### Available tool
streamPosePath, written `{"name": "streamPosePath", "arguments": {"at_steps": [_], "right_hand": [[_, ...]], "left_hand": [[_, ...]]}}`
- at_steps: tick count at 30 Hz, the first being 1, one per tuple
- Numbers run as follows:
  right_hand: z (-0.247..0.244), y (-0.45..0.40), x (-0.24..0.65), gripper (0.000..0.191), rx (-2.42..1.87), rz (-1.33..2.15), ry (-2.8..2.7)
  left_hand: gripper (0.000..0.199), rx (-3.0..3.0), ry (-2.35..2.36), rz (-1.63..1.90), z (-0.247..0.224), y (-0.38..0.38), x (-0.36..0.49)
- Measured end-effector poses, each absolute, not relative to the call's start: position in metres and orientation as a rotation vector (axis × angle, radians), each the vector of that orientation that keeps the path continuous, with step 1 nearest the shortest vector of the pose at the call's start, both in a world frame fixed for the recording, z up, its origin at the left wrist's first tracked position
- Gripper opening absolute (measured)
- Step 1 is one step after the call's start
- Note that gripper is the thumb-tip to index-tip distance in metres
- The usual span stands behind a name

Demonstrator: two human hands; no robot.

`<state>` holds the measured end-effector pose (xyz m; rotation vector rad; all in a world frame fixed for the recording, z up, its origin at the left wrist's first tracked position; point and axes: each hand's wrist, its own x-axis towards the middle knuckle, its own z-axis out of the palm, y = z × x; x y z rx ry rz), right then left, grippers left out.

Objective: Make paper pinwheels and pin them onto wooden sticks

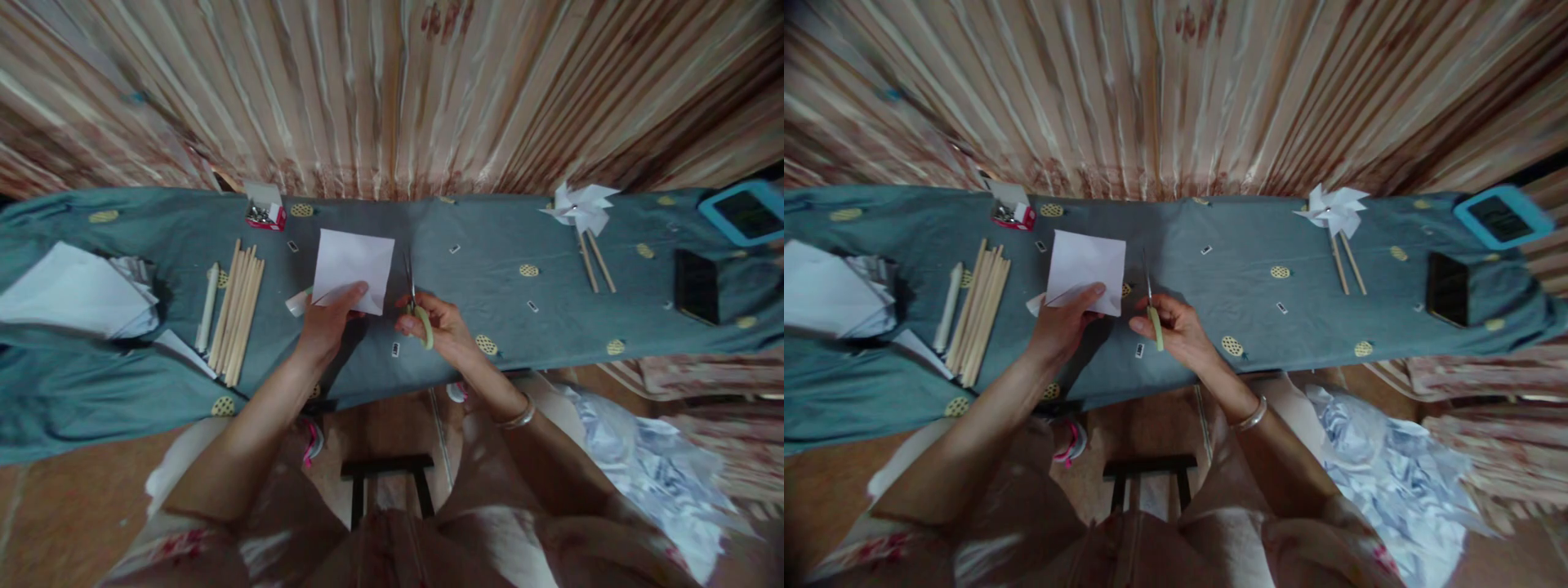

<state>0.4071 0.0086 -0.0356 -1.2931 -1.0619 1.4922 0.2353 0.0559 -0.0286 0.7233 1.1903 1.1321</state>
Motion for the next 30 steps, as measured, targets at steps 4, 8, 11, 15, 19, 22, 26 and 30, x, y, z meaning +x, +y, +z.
{"name": "streamPosePath", "arguments": {"at_steps": [4,8,11,15,19,22,26,30], "right_hand": [[-0.034,-0.002,0.418,0.051,-1.261,1.65,-1.201],[-0.026,-0.01,0.421,0.046,-1.219,1.798,-1.303],[-0.021,-0.012,0.419,0.043,-1.243,1.86,-1.294],[-0.024,-0.009,0.416,0.045,-1.249,1.929,-1.194],[-0.028,-0.007,0.414,0.043,-1.235,1.944,-1.162],[-0.027,-0.007,0.413,0.043,-1.234,1.949,-1.149],[-0.027,-0.007,0.412,0.046,-1.256,1.964,-1.129],[-0.031,-0.007,0.413,0.046,-1.24,1.949,-1.155]], "left_hand": [[0.028,0.711,1.203,1.192,-0.028,0.065,0.229],[0.027,0.684,1.183,1.21,-0.031,0.067,0.228],[0.024,0.659,1.181,1.185,-0.031,0.066,0.229],[0.025,0.623,1.142,1.163,-0.029,0.063,0.232],[0.022,0.603,1.131,1.135,-0.026,0.06,0.235],[0.023,0.591,1.115,1.133,-0.026,0.058,0.236],[0.024,0.572,1.093,1.138,-0.028,0.057,0.237],[0.021,0.572,1.104,1.129,-0.028,0.057,0.238]]}}
